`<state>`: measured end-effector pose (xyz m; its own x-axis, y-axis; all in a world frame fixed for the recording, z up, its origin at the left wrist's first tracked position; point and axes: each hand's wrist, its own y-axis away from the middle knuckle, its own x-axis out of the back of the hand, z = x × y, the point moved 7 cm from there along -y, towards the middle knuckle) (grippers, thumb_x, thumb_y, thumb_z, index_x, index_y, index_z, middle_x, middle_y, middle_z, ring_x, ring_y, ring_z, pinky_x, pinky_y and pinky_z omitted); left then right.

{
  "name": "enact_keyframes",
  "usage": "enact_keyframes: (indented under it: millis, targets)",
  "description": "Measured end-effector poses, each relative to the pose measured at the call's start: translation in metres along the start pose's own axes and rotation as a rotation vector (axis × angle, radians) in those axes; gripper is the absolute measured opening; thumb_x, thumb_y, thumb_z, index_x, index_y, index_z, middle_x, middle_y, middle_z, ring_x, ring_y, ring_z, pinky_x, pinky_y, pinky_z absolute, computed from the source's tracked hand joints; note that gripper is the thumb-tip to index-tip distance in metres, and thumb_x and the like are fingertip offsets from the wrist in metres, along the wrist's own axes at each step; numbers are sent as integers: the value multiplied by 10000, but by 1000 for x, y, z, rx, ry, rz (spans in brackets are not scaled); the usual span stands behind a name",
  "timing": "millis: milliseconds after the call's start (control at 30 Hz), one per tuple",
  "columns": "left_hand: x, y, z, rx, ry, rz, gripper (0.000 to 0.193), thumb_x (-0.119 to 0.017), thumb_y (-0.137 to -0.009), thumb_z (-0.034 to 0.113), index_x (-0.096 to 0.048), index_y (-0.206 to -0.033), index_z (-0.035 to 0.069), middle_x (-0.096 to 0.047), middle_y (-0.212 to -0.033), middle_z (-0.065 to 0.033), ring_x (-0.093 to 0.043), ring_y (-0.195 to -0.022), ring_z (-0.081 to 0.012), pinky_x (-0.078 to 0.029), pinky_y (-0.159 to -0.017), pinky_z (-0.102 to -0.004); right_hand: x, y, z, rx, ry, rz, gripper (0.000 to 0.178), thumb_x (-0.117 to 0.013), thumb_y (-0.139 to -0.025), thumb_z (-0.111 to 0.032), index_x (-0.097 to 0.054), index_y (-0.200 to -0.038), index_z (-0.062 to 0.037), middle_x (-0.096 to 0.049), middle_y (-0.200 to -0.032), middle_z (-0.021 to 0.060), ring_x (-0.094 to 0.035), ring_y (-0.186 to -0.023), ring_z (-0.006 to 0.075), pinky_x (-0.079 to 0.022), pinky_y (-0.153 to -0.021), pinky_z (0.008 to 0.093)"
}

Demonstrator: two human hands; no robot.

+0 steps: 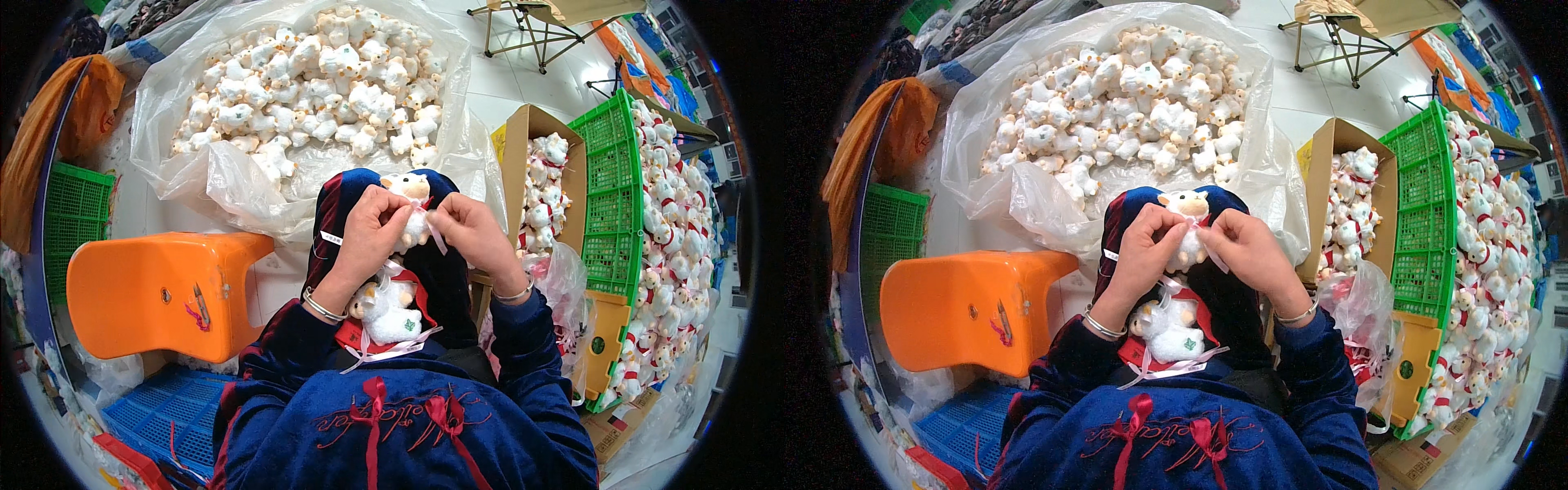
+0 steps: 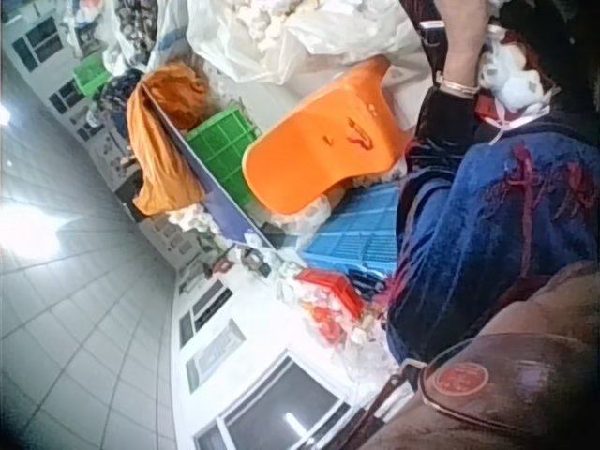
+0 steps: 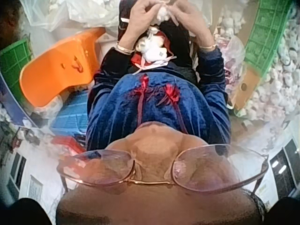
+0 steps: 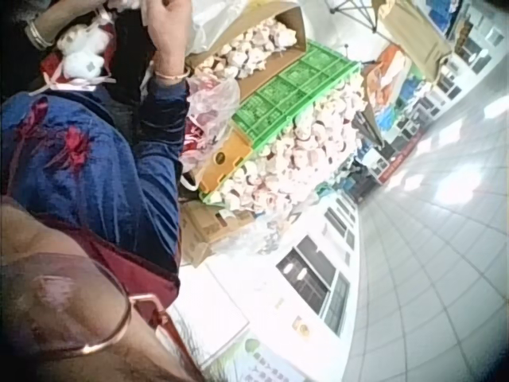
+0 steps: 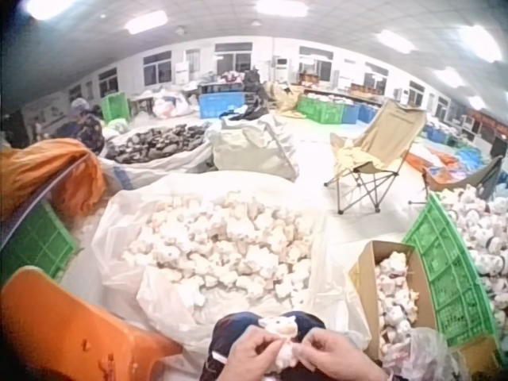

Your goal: The person sits on the floor and ties red ribbons around the necks of small white plush toys. They pick up each toy, wrap the ribbon, and place the finished items into a nearby green crate.

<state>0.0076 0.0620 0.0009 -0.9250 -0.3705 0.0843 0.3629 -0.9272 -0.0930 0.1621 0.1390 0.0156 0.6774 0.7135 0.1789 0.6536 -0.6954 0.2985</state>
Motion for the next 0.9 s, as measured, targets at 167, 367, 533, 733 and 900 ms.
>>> enact_keyframes:
  millis: [167, 367, 533, 733, 900]
  targets:
    - [0, 0, 1, 2, -8, 4, 88, -706, -939, 90, -700, -951, 3, -547, -909, -17, -528, -735, -78, -447, -654, -237, 3, -7, 18, -160, -145, -15, 271, -603, -1033, -258, -650, -878, -41, -597, -723, -31, -479, -580, 44, -389, -514, 207]
    - [0, 0, -1, 11, 5, 9, 90, -710, -937, 95, -702, -945, 5, -554, -907, -23, -533, -735, -83, -451, -653, -243, -6, -8, 15, -160, -160, -114, 167, -670, -976, -166, -653, -876, -33, -615, -739, -26, -517, -602, 37, -407, -521, 218]
    - [1, 0, 1, 4, -27, 10, 102, -720, -935, 108, -703, -943, 8, -552, -902, -23, -534, -733, -88, -451, -652, -248, 1, -3, 1, 138, 212, 86, 135, -700, -910, -98, -614, -853, -11, -646, -733, 42, -582, -617, 107, -459, -549, 285]
    - [-2, 0, 1, 6, -11, -11, 112, -725, -935, 117, -701, -938, 7, -547, -896, -21, -532, -738, -87, -450, -651, -248, -1, 3, -13, 157, 503, 205, 179, -713, -875, -73, -562, -820, 5, -649, -735, 119, -623, -652, 172, -495, -585, 338]
    - [0, 0, 0, -5, -9, 4, 102, -720, -932, 106, -701, -936, 6, -547, -896, -20, -531, -735, -86, -446, -648, -243, 4, -2, 4, -30, 8, 13, 206, -718, -929, -141, -600, -800, -32, -657, -742, 35, -627, -679, 108, -488, -587, 281]
